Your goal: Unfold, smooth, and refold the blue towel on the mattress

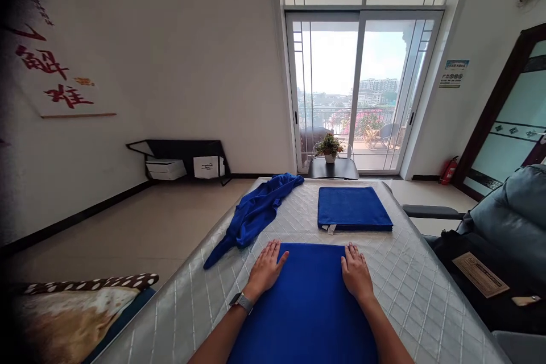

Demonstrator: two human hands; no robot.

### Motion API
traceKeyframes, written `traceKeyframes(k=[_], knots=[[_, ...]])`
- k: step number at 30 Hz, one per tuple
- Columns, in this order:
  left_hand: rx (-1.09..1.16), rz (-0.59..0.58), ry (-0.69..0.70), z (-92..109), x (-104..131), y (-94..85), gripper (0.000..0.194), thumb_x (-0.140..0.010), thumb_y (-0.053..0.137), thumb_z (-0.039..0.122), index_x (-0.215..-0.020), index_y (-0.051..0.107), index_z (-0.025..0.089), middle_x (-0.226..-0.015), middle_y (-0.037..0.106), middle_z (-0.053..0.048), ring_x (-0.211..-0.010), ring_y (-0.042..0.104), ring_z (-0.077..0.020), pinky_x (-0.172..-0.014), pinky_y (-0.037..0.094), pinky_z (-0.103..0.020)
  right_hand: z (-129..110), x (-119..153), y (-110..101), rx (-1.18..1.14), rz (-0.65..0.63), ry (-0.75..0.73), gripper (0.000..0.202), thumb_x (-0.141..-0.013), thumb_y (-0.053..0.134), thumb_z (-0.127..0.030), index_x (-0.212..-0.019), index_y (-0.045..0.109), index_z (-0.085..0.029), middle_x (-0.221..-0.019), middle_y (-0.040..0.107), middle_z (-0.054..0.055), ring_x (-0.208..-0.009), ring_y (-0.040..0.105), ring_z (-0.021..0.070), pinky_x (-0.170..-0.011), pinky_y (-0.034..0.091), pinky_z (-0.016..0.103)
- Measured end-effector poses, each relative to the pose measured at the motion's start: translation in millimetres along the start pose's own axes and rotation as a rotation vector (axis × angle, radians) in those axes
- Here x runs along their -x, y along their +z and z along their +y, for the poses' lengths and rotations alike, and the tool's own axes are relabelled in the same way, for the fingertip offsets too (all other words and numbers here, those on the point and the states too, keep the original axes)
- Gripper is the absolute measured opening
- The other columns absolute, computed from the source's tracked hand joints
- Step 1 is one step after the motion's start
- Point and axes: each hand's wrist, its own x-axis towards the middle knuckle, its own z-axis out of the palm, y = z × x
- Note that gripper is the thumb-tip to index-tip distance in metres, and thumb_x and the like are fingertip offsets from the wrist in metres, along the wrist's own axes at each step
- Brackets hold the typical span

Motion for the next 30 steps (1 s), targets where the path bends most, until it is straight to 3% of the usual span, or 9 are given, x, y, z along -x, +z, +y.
traceKeyframes(k=[4,10,17,24,30], knots=[[0.062,0.01,-0.025,-6.7,-4.5,-5.0,0.064,-0.102,0.021,0.053,-0.144,0.049,0.013,-0.147,0.054,-0.013,-0.143,0.04,-0.026,-0.118,0.031,-0.044,15.1,-17.0,-20.0,-0.097,0.032,0.11,0.059,-0.097,0.026,-0.037,-0.143,0.051,-0.012,-0.153,0.045,0.009,-0.142,0.039,0.0182,-0.115,0.029,0.029],[0.137,0.087,-0.112,-22.3,-8.8,-15.3,0.051,-0.103,0.026,0.039,-0.131,0.06,0.014,-0.138,0.062,-0.011,-0.134,0.05,-0.0217,-0.116,0.034,-0.039,30.1,-39.8,-43.9,-0.071,0.014,0.167,0.05,-0.093,0.037,-0.039,-0.118,0.072,-0.014,-0.118,0.072,0.013,-0.114,0.063,0.0238,-0.099,0.043,0.03],[0.117,0.096,-0.092,-19.6,-5.9,-16.9,0.048,-0.102,0.029,0.038,-0.129,0.062,0.016,-0.136,0.063,-0.01,-0.131,0.053,-0.0222,-0.116,0.035,-0.039,29.1,-50.3,-42.6,-0.058,-0.012,0.2,0.038,-0.09,0.046,-0.038,-0.1,0.076,-0.018,-0.104,0.076,0.011,-0.102,0.068,0.0243,-0.088,0.045,0.029],[0.092,0.093,-0.072,-20.6,-5.4,-14.6,0.049,-0.101,0.029,0.037,-0.128,0.063,0.014,-0.135,0.063,-0.012,-0.133,0.051,-0.0243,-0.116,0.034,-0.042,28.7,-49.8,-38.5,-0.069,0.014,0.213,0.036,-0.094,0.043,-0.037,-0.108,0.073,-0.021,-0.104,0.076,0.006,-0.096,0.07,0.0191,-0.082,0.046,0.025],[0.111,0.083,-0.086,-19.8,-5.9,-12.9,0.052,-0.101,0.029,0.038,-0.13,0.061,0.01,-0.137,0.062,-0.014,-0.135,0.049,-0.0251,-0.117,0.034,-0.042,16.9,-42.9,-40.6,0.005,0.079,0.215,0.038,-0.096,0.039,-0.034,-0.114,0.069,-0.019,-0.113,0.073,0.011,-0.106,0.066,0.0232,-0.089,0.046,0.031]])
